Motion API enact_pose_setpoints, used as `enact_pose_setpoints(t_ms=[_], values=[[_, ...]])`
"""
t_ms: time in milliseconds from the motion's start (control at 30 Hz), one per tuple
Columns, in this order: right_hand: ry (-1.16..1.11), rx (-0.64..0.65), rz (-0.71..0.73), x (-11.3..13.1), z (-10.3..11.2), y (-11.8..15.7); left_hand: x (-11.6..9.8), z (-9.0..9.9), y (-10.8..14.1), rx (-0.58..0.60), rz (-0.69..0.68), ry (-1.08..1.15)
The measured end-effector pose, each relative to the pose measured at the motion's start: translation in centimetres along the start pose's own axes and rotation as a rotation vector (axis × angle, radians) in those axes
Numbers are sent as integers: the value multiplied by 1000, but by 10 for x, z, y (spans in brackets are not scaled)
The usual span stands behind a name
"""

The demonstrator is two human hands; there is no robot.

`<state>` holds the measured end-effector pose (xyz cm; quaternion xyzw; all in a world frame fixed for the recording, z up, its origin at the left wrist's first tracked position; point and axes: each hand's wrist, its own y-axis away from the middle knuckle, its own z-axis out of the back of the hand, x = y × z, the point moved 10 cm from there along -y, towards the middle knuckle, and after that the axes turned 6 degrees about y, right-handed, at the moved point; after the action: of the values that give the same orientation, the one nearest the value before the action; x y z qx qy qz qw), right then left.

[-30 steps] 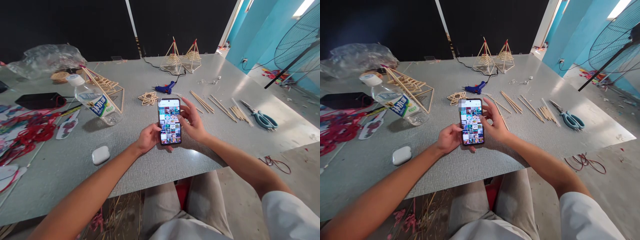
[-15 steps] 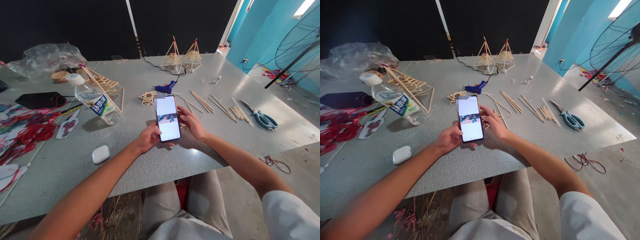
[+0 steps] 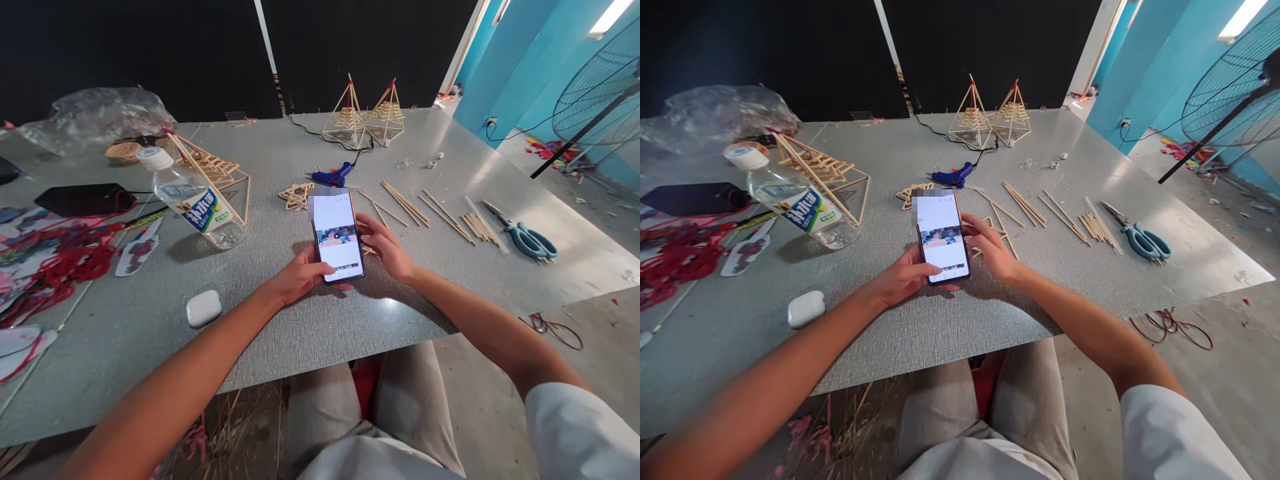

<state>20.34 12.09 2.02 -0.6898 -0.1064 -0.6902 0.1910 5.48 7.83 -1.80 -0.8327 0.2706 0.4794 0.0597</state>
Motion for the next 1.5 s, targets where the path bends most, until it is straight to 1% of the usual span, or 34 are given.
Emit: enact_pose_setpoints(t_ms=[233, 467, 600, 767, 933, 1033, 1133, 1267, 1500], values=[[24, 16, 99, 9, -2, 1, -1, -1, -2, -75, -18, -46], [128, 64, 156, 5, -5, 2, -5, -1, -2, -124, -59, -120], [202, 99, 218, 7, -8, 4, -8, -2, -1, -137, -71, -160], [321, 107, 264, 12, -9, 9, -7, -2, -2, -155, -91, -169], [351, 94, 307, 18, -9, 11, -9, -4, -2, -166, -122, -191], [337, 72, 289, 18, -8, 11, -10, -5, -1, -152, -125, -203], [276, 47, 237, 15, -7, 9, -9, -7, -1, -105, -119, -167], [203, 17, 213, 13, -4, 5, -6, -7, -1, -44, -103, -113], [189, 4, 181, 11, -4, 5, -3, -3, 0, -32, -83, -91]])
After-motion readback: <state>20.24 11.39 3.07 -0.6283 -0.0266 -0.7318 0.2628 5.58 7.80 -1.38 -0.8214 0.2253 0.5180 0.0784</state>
